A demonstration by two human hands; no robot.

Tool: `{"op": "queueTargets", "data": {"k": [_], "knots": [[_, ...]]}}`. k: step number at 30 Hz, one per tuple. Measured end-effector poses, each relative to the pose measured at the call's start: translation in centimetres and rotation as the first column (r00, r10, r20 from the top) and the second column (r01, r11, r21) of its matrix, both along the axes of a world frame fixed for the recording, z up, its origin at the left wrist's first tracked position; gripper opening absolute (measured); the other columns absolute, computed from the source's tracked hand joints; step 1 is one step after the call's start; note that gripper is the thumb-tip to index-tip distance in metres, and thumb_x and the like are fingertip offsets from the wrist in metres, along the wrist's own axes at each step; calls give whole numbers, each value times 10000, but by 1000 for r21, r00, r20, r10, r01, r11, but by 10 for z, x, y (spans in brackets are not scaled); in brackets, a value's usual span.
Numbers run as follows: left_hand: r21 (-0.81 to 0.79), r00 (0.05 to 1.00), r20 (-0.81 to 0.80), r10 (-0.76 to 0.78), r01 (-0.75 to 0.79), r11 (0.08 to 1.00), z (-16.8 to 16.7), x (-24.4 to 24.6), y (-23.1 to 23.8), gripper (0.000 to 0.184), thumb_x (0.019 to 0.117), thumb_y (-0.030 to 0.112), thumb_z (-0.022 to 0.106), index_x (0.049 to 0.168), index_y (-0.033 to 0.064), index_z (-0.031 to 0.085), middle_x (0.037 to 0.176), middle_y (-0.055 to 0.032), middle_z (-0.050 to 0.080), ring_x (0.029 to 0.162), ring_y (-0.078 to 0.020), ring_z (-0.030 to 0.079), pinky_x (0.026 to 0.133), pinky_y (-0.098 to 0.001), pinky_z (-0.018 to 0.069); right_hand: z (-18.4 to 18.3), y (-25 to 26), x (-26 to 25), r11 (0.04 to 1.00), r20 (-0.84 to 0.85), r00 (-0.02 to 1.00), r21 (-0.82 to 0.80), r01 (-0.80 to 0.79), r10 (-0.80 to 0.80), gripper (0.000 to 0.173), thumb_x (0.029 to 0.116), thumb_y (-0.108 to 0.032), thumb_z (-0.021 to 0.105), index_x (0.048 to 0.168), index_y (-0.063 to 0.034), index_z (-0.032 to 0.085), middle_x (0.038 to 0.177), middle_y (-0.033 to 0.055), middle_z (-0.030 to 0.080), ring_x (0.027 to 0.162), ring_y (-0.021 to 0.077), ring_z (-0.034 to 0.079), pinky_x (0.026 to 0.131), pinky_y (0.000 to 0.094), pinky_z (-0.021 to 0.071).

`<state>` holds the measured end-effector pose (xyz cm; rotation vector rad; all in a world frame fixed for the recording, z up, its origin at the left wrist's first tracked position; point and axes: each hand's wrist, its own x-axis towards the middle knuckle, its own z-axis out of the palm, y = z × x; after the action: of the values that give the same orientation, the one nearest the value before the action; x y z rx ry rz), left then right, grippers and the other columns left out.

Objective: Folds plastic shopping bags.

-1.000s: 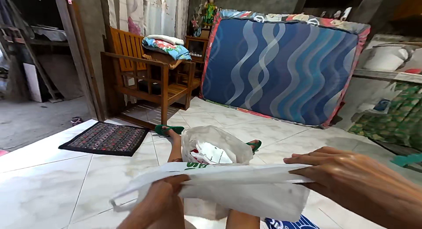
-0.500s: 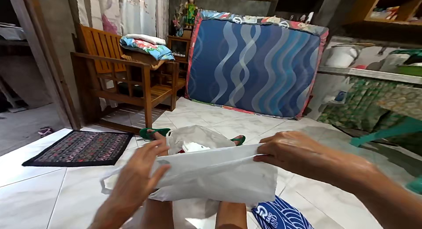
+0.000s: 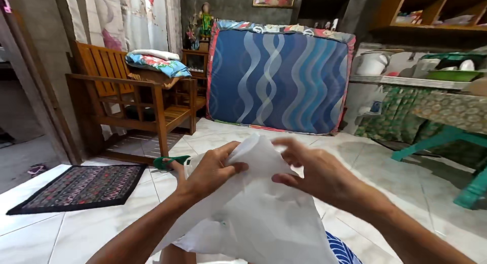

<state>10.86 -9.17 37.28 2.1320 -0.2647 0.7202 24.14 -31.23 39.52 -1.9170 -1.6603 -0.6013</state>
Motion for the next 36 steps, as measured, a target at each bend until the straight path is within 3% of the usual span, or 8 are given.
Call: {"op": "queueTargets", "data": {"k": [2, 4, 8, 13, 19, 26, 31, 36], "knots": [[-48, 997, 25, -68, 69, 996, 3, 0, 0, 316, 967, 162, 662, 1250, 23, 639, 1032, 20, 720, 910, 28, 670, 845, -173, 557, -16, 6, 3, 1000, -1, 1000, 1, -4, 4, 249, 935, -295, 638, 891, -51, 660, 618, 54, 593, 548, 188, 607, 493, 388, 476], [-64, 988, 107, -111, 119, 991, 6, 2, -3, 292, 995, 177, 632, 1237, 18, 658, 1035, 31, 725, 918, 34, 666, 846, -159, 550, -22, 12, 2, 1000, 9, 1000, -2, -22, 22, 235, 953, -260, 595, 822, -71, 642, 566, 20, 532, 502, 139, 548, 466, 331, 425], [-18, 954, 282, 101, -100, 995, 15, 3, -2, 125, 990, 121, 613, 955, 51, 710, 799, 77, 685, 738, 71, 617, 711, -132, 515, -20, 17, 4, 999, 59, 998, 34, 10, -12, 249, 982, -233, 556, 823, -52, 615, 555, 33, 484, 488, 171, 514, 457, 342, 389], [-122, 904, 288, 317, -294, 948, 38, -8, 28, 80, 1004, 138, 625, 1007, 105, 698, 766, 89, 668, 648, 37, 601, 609, -165, 516, -15, -4, 26, 977, -166, 974, -173, 126, -155, 172, 955, -85, 634, 1065, 47, 647, 788, 200, 651, 719, 360, 651, 652, 549, 506], [-134, 871, 378, 314, -283, 950, 49, -20, 62, 219, 1034, 94, 563, 1235, 111, 647, 963, 100, 709, 761, 68, 649, 698, -131, 554, -27, -31, 67, 969, -318, 942, -246, 28, -108, 137, 972, -73, 623, 1017, 49, 665, 834, 119, 662, 738, 127, 613, 705, 313, 509], [-339, 827, 265, 497, -403, 850, 50, -20, 89, 77, 1032, 98, 555, 1019, 82, 630, 762, 90, 642, 648, 56, 607, 618, -140, 528, -37, -48, 77, 964, -573, 779, 88, -251, 255, 117, 1012, -245, 580, 944, -165, 632, 772, -161, 653, 665, -65, 626, 605, 134, 538], [-10, 798, 252, 548, -564, 826, 23, -10, 95, 545, 1030, 192, 597, 1523, 58, 408, 1432, -225, 535, 1236, -379, 576, 1001, -591, 475, -7, -48, 39, 946, -799, 509, 245, -212, 321, 357, 984, -26, 503, 1307, -155, 583, 844, -8, 760, 560, 83, 697, 467, 225, 585], [210, 952, 202, 231, -272, 939, -25, -15, 1, 580, 988, 296, 615, 1486, 38, 466, 1241, -143, 664, 1011, -210, 672, 797, -362, 555, 24, -51, 25, 915, -841, 365, 342, -213, 399, 347, 1006, -35, 379, 1101, -95, 708, 925, 43, 782, 746, 136, 761, 667, 275, 647]]}}
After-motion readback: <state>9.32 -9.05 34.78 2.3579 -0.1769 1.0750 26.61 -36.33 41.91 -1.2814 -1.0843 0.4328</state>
